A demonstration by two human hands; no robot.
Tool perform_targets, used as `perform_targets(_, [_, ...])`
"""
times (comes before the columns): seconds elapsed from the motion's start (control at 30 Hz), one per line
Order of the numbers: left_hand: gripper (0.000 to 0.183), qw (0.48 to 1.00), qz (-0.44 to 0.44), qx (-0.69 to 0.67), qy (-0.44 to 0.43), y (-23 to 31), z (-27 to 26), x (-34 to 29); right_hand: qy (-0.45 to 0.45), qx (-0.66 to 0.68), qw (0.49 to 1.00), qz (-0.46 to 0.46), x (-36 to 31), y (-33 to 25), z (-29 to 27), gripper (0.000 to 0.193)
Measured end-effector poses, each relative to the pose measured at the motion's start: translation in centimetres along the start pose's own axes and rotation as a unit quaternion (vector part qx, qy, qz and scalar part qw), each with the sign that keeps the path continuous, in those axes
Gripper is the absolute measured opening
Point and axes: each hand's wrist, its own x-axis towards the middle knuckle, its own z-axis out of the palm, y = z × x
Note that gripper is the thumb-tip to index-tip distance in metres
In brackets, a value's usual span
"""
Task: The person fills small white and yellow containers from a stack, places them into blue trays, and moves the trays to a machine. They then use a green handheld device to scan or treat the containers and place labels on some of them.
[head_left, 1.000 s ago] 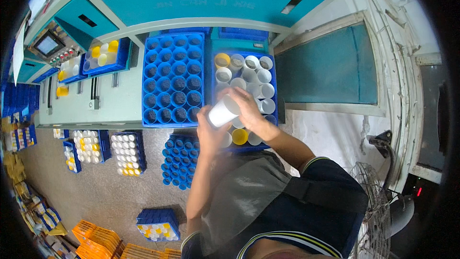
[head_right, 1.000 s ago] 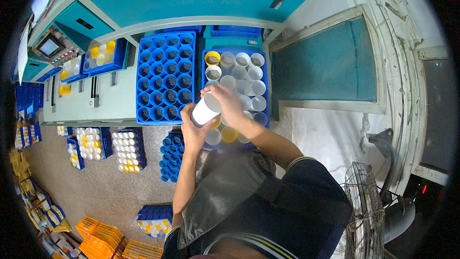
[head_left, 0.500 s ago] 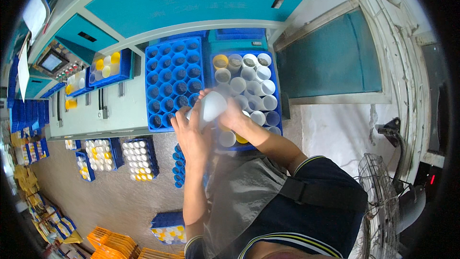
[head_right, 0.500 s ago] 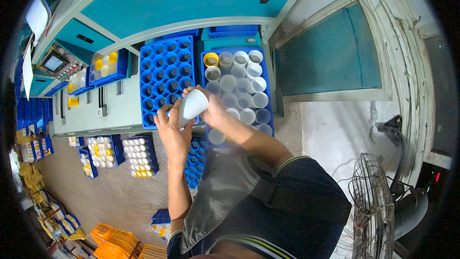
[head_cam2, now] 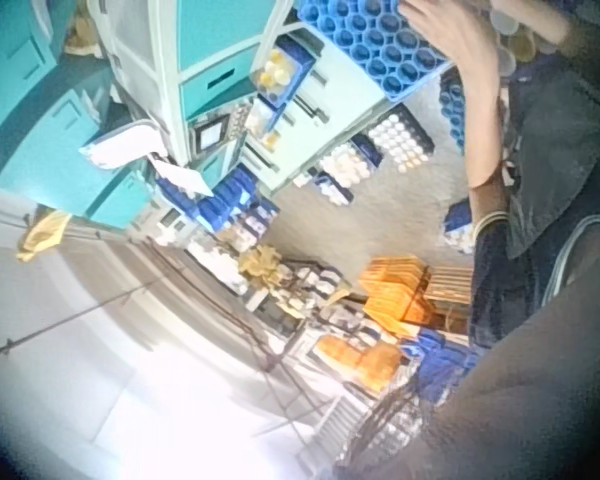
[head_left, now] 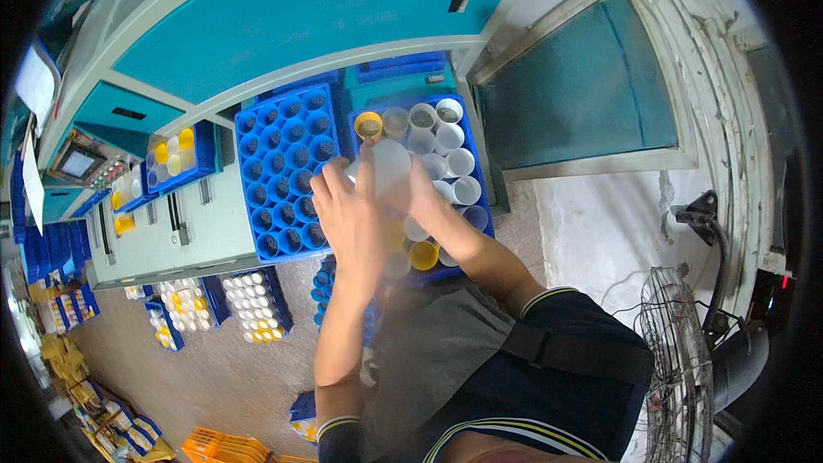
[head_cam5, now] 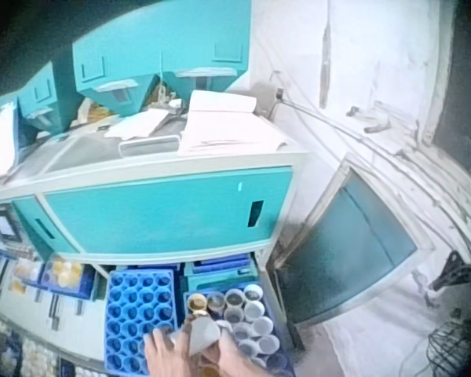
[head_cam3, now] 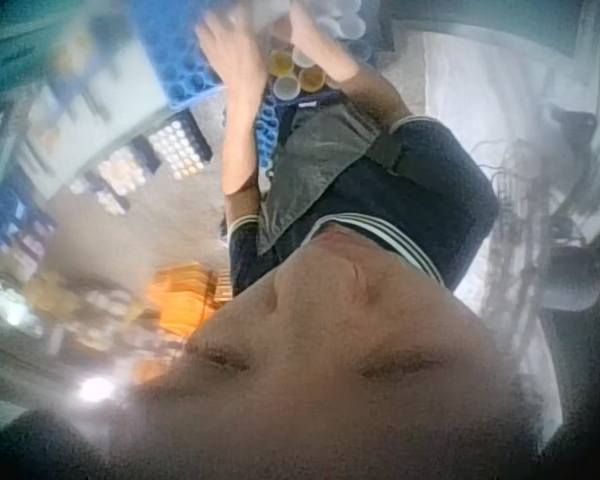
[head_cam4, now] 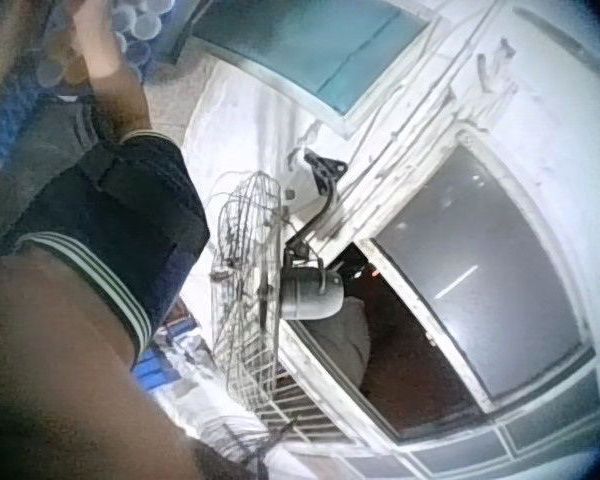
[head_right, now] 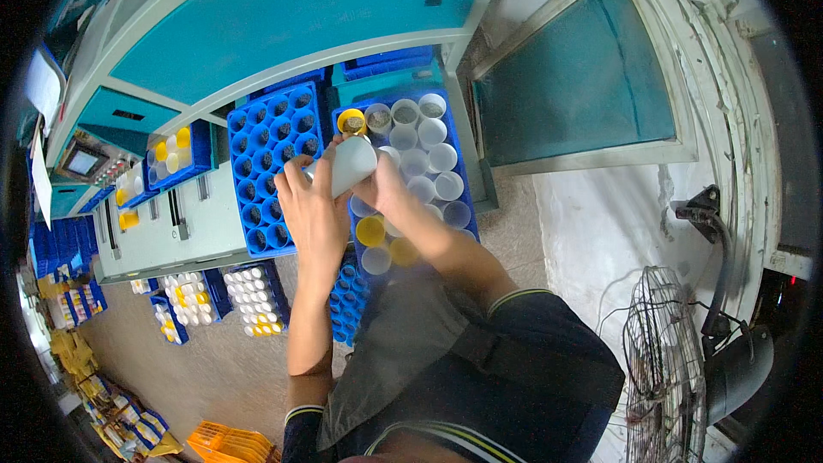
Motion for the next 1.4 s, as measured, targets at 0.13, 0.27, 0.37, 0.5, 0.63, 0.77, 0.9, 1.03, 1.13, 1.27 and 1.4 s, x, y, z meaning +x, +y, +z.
perform_targets(0.13, [0.071, 0.999, -0.012, -0.045, 0.011, -0.1, 3.3, 3.8, 0.02, -0.033, 0.999, -0.026, 3.2, -3.5, 0.4, 0.033])
perform_targets(0.27, [0.068, 0.995, -0.005, -0.099, 0.029, 0.2, 6.5, 6.8, -0.02, -0.005, 0.999, -0.05, 7.2, -7.4, 0.1, 0.03])
perform_targets(0.37, [0.073, 0.991, -0.01, -0.117, 0.058, 0.2, 8.0, 8.5, -0.021, 0.005, 0.998, -0.058, 9.2, -8.8, -0.9, 0.028])
perform_targets(0.5, [0.075, 0.985, -0.047, -0.146, 0.076, -0.6, 9.3, 10.4, -0.03, 0.008, 0.998, -0.056, 11.4, -8.9, -2.4, 0.03])
perform_targets(0.63, [0.075, 0.979, -0.078, -0.174, 0.075, -1.5, 10.4, 11.7, -0.002, 0.064, 0.997, -0.052, 13.3, -9.1, -3.6, 0.031])
perform_targets(0.77, [0.07, 0.966, -0.095, -0.225, 0.079, -2.2, 11.6, 11.7, -0.027, 0.086, 0.994, -0.062, 14.1, -9.9, -4.0, 0.028])
perform_targets(0.9, [0.067, 0.93, -0.155, -0.329, 0.055, -2.9, 12.5, 10.6, -0.027, 0.081, 0.992, -0.095, 13.5, -10.3, -3.1, 0.028])
perform_targets(1.03, [0.068, 0.911, -0.192, -0.364, 0.026, -3.8, 12.2, 9.5, -0.029, 0.083, 0.991, -0.101, 12.5, -10.0, -1.2, 0.028])
perform_targets(1.13, [0.067, 0.891, -0.228, -0.392, 0.017, -4.3, 11.4, 8.4, -0.057, 0.107, 0.987, -0.106, 11.9, -9.1, 0.1, 0.026])
perform_targets(1.27, [0.068, 0.88, -0.229, -0.413, 0.045, -5.4, 10.1, 6.3, -0.04, 0.074, 0.992, -0.094, 11.3, -6.9, 1.3, 0.026])
perform_targets(1.4, [0.068, 0.89, -0.231, -0.384, 0.083, -7.3, 8.3, 2.7, -0.027, 0.023, 0.997, -0.067, 10.3, -3.3, 2.2, 0.023])
